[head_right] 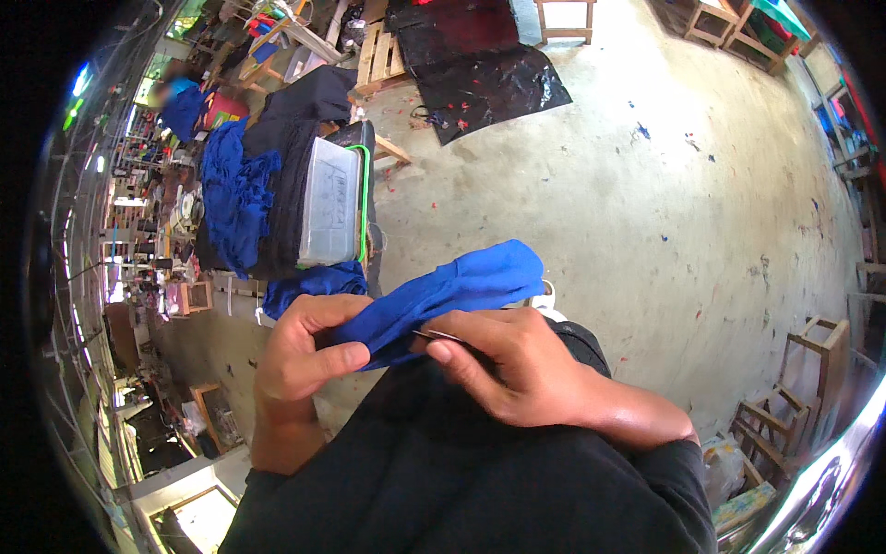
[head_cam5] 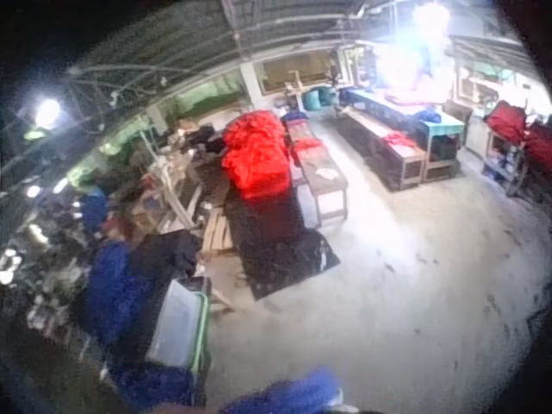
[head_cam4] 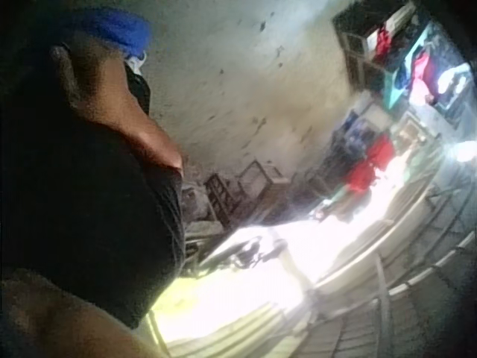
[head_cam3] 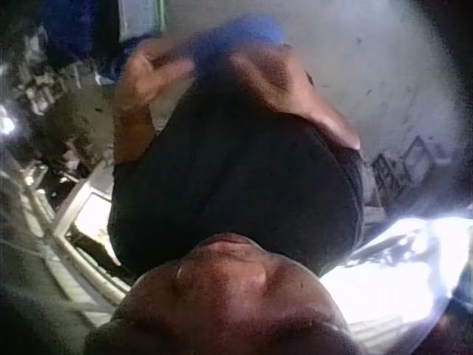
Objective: The person uses scissors to cut a blue piece of fabric, repeatedly trimming edges and small sections. The person holds the fabric with one hand and cuts with the other, occasionally adjusting the fabric's position.
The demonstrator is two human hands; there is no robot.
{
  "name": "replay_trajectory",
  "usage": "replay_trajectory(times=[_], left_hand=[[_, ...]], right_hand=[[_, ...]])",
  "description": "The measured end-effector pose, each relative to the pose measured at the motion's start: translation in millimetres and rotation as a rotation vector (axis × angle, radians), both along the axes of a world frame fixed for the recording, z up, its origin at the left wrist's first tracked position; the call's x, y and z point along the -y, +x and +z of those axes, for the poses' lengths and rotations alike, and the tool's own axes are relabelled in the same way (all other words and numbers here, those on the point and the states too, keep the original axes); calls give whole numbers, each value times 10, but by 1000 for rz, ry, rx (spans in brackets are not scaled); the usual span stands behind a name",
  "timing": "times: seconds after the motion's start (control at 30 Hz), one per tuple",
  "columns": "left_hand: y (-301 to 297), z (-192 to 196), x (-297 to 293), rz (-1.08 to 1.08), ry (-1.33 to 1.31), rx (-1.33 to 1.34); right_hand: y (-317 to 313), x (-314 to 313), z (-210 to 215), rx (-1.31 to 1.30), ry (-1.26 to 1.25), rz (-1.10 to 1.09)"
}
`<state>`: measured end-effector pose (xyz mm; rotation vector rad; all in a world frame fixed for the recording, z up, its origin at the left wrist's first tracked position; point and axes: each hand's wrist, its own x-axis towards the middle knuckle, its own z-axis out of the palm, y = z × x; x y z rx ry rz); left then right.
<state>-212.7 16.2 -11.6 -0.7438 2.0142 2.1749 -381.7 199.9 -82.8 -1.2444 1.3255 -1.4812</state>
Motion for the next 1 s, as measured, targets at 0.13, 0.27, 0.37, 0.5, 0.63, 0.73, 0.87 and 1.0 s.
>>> replay_trajectory(times=[0.13, 0.27, 0.37, 0.5, 0.63, 0.73, 0.87, 1.0], left_hand=[[-74, 32, 5, -33, 75, 29], [-53, 1, 0, 1, 139, 4], [-59, 19, 4, 4, 181, -12], [-52, 7, -2, 12, 184, -37], [-20, 5, 17, -2, 179, -22], [-12, -1, 17, 4, 173, -25], [-11, 4, 16, 11, 163, -50], [4, -5, 24, 23, 169, -35]], right_hand=[[16, 32, 52, -13, 46, -20], [-3, 32, 84, 10, 41, -20], [19, 48, 40, 25, -18, -55], [29, 88, 14, -24, -79, -86], [36, 107, 18, -73, -105, -98], [-20, 92, 113, -52, 25, -13], [-21, 112, 100, -73, -20, -28], [-11, 124, 96, -56, -19, -34]])
